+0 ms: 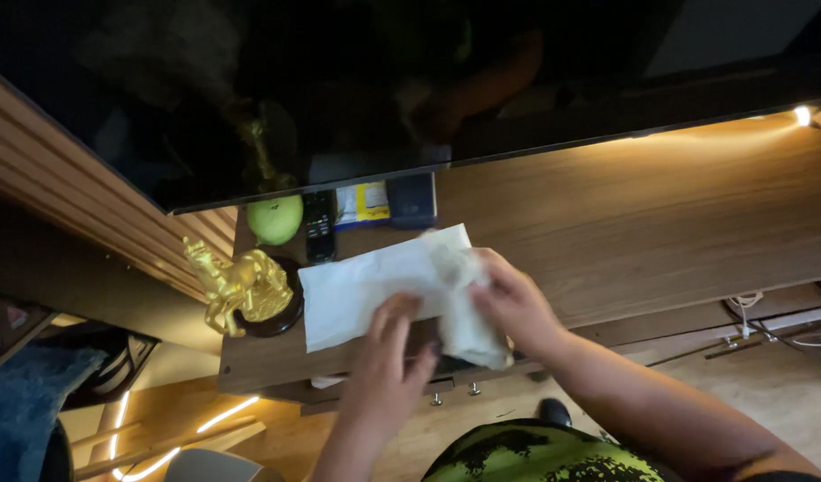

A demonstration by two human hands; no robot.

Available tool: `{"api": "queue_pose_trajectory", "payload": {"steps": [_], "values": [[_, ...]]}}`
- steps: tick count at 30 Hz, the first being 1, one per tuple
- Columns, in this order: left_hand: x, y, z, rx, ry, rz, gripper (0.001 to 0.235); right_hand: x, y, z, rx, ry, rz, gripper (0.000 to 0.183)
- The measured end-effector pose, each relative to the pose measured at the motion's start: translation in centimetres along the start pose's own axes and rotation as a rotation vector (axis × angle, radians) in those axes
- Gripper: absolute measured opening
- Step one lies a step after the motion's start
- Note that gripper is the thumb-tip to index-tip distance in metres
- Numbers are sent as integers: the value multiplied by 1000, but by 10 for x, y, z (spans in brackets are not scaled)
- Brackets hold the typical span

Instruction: Cleaning a desk surface, wiping decorative items, and organizing objects in a hotel room.

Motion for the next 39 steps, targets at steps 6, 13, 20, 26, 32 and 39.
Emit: {"api": "queue_pose_trajectory", "payload": {"steps": [6,13,20,26,32,39], "values": [[-35,-14,48,-380,529,27,66,39,7,-7,-109,-94,98,49],[-99,-65,75,-197,930,-29,88,101,36,-10,-228,-233,207,60],[-139,-89,147,-329,625,28,58,179,50,-8,-395,-424,255,73],[-170,-115,180,-64,820,-83,59,253,52,-17,-530,-568,249,84],[-160,-107,180,51,578,100,73,287,48,-24,-725,-639,268,80],[-132,-88,219,-272,-365,288,43,312,33,-53,145,699,213,55]]}}
Point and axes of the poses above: each hand's wrist, its own y-axis away from the middle knuckle, its own x-axis out of the back of the hand, z = x × y, the point moved 6 cm from there along -y, towards the middle knuckle, and after that the axes turned 6 degrees about x, right-handed, at the moved point
